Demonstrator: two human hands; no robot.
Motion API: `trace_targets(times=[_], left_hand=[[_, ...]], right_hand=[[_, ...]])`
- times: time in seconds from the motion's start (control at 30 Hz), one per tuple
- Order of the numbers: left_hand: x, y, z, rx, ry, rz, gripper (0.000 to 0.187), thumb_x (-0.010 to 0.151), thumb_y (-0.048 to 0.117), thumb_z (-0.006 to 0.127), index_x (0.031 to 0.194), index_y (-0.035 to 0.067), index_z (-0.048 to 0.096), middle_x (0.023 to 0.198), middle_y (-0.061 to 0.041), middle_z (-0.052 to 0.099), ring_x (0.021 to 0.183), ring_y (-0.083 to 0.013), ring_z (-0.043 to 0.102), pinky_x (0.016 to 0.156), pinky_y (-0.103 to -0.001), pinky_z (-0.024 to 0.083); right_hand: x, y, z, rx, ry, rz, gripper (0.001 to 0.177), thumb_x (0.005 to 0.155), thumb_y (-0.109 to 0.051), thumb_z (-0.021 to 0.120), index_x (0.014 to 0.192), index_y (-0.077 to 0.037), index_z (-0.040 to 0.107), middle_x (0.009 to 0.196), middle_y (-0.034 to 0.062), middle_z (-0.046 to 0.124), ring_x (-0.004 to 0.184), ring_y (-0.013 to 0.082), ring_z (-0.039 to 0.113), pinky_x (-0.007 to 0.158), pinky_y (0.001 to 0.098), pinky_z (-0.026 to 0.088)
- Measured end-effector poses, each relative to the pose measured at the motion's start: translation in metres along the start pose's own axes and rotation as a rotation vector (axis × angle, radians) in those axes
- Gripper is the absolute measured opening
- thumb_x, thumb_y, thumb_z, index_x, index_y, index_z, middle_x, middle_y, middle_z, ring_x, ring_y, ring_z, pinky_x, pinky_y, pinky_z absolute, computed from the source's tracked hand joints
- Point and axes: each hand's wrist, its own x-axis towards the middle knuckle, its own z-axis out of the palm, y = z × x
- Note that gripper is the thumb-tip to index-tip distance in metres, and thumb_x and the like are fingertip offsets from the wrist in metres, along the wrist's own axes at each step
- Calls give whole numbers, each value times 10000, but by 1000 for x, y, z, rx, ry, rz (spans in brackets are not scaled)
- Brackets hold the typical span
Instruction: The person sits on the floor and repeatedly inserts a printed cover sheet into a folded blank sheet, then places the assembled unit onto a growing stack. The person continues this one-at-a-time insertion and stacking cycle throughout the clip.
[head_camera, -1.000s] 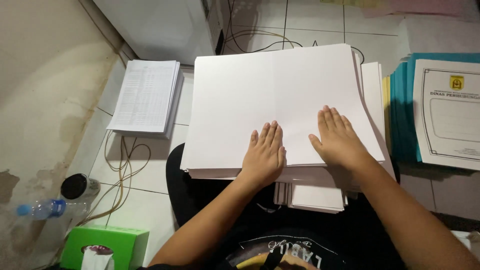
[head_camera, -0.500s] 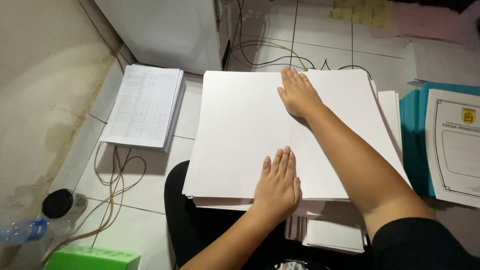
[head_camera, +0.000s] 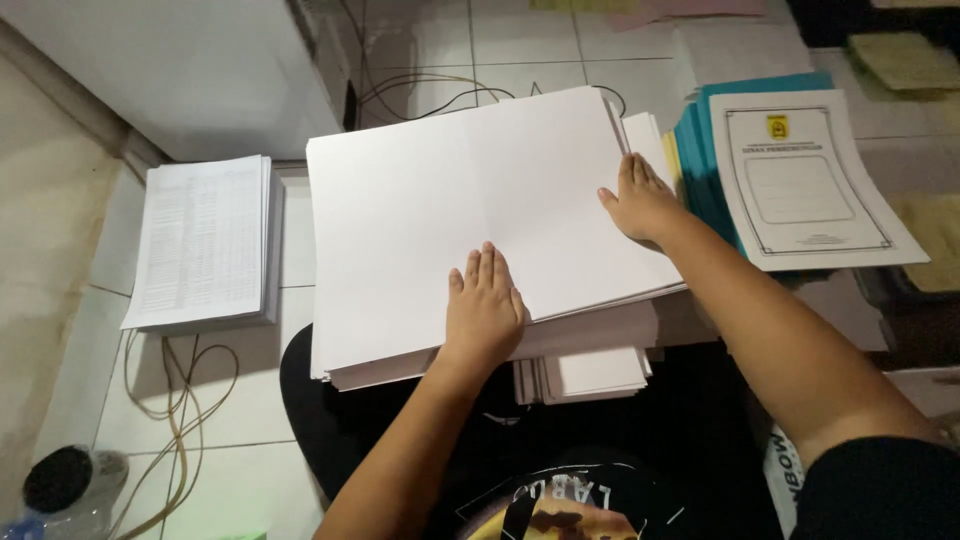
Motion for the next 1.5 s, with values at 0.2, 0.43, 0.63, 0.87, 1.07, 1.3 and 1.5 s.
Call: trace_targets(times=[0.2, 0.43, 0.63, 0.87, 1.07, 1.3, 1.5], left_hand=[[107, 6, 80, 484, 34, -7, 544, 816, 337, 595, 1190, -48, 687, 1041, -286, 606, 915, -448, 683, 837, -680, 519], [87, 43, 53, 639, 131, -143, 410, 989, 260, 520, 1131, -64, 726, 980, -336, 596, 818, -468, 690, 800, -669, 521], [86, 34, 61, 717, 191, -121, 426, 1022, 268, 498, 1052, -82, 741, 904, -271, 640, 778, -396, 724, 809, -613, 552], [74, 36, 47, 736, 364, -99, 406, 1032, 322, 506, 822, 17, 673, 771, -131, 575, 638, -239, 557, 616, -407, 441], [57, 35, 24, 459, 419, -66, 524, 1044, 419, 540, 696, 37, 631, 712, -75, 527, 546, -178, 445, 569, -326, 377], [6, 54, -60, -1227, 174, -63, 671, 936, 585, 390, 1082, -42, 579, 1009, -132, 583, 972, -199, 541, 956, -358, 459], [1, -10, -61, -1360, 319, 60, 378, 929, 101, 590, 1248, -98, 560, 1148, -233, 689, 1011, -296, 682, 881, -371, 552]], right_hand=[[-114, 33, -8, 227, 52, -106, 668, 1090, -527, 278, 1590, -91, 350, 1725, 160, 85, 1572, 404, 13, 1282, 503, 60], [-119, 149, 50, 271, 311, 354, 686, 1045, -437, 507, 1579, -27, 377, 1650, 187, 303, 1527, 325, 259, 1181, 561, 349], [-81, 215, 95, -64, 528, 441, 335, 768, -189, 833, 1030, 9, 769, 987, 175, 664, 889, 387, 709, 728, 535, 589], [-100, 205, 45, 90, 870, 517, 142, 930, -201, 710, 1011, -156, 818, 930, 69, 787, 808, 317, 748, 722, 422, 576], [-164, 78, -76, 61, 1475, -154, 231, 911, 213, 744, 1120, 115, 741, 1164, 247, 753, 1014, 341, 753, 923, 406, 626], [-246, -119, -66, 231, 954, -695, 240, 902, -67, 775, 1118, 19, 716, 1240, 127, 722, 1159, 266, 712, 1039, 438, 553], [-215, -82, -31, 305, 644, -492, 835, 1023, -663, 200, 1637, -97, 200, 1715, 175, 105, 1608, 361, 100, 1302, 516, 81]])
